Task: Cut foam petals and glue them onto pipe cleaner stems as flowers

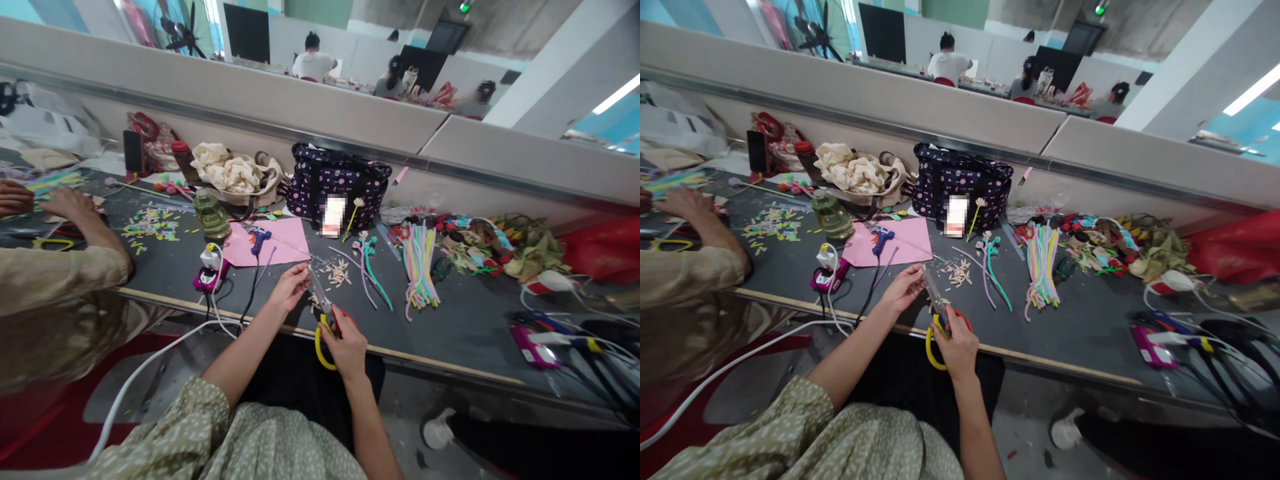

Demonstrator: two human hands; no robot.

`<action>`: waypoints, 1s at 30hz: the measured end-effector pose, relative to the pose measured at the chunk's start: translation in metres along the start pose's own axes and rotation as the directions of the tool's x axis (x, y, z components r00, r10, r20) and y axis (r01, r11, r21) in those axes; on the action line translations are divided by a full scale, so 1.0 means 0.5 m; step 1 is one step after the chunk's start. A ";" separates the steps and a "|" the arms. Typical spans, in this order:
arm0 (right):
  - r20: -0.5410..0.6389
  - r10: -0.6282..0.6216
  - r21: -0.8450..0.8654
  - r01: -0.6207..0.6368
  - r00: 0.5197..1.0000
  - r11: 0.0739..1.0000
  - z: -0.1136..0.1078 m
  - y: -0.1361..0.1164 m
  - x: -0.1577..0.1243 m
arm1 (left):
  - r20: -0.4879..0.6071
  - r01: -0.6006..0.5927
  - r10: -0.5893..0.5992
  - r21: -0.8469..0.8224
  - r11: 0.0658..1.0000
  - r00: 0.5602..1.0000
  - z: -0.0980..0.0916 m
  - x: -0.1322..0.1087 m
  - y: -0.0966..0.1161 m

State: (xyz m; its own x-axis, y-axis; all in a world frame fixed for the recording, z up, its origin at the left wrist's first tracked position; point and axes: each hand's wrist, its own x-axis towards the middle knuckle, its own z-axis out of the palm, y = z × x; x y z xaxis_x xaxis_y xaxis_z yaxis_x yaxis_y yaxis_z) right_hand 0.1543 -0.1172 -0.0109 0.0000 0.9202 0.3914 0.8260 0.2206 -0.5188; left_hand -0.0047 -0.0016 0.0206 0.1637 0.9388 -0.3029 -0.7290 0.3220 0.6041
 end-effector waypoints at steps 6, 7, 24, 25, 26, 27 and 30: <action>-0.020 -0.015 0.003 0.015 1.000 1.000 0.007 0.005 -0.001 | 0.007 0.002 -0.002 -0.014 1.000 1.000 0.004 0.000 -0.002; -0.023 -0.020 0.003 0.020 1.000 1.000 0.008 0.006 0.000 | 0.004 0.003 -0.003 -0.016 1.000 1.000 0.004 0.000 -0.002; 0.074 0.221 0.177 -0.231 0.972 0.957 0.004 0.001 0.009 | -0.017 0.013 -0.013 -0.039 0.999 1.000 -0.006 0.006 0.001; 0.076 0.237 0.163 -0.246 0.969 0.955 0.001 -0.002 0.009 | -0.011 0.009 -0.010 -0.044 0.999 1.000 -0.006 0.006 0.002; 0.078 0.236 0.147 -0.245 0.969 0.958 -0.002 -0.005 0.010 | -0.005 0.005 -0.005 -0.048 0.999 1.000 -0.006 0.006 0.003; 0.081 0.221 0.136 -0.231 0.972 0.963 -0.005 -0.007 0.010 | -0.001 0.002 -0.002 -0.049 0.999 1.000 -0.006 0.005 0.004; 0.075 0.156 0.123 -0.164 0.985 0.979 -0.010 -0.014 0.009 | -0.002 -0.001 0.001 -0.048 0.999 1.000 -0.006 0.005 0.004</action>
State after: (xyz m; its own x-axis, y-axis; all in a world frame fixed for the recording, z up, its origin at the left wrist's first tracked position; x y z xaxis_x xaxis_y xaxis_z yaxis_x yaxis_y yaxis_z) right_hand 0.1513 -0.1161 -0.0015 0.0865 0.9650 0.2476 0.7387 0.1046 -0.6659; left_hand -0.0078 0.0010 0.0189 0.1621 0.9388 -0.3038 -0.7603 0.3151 0.5680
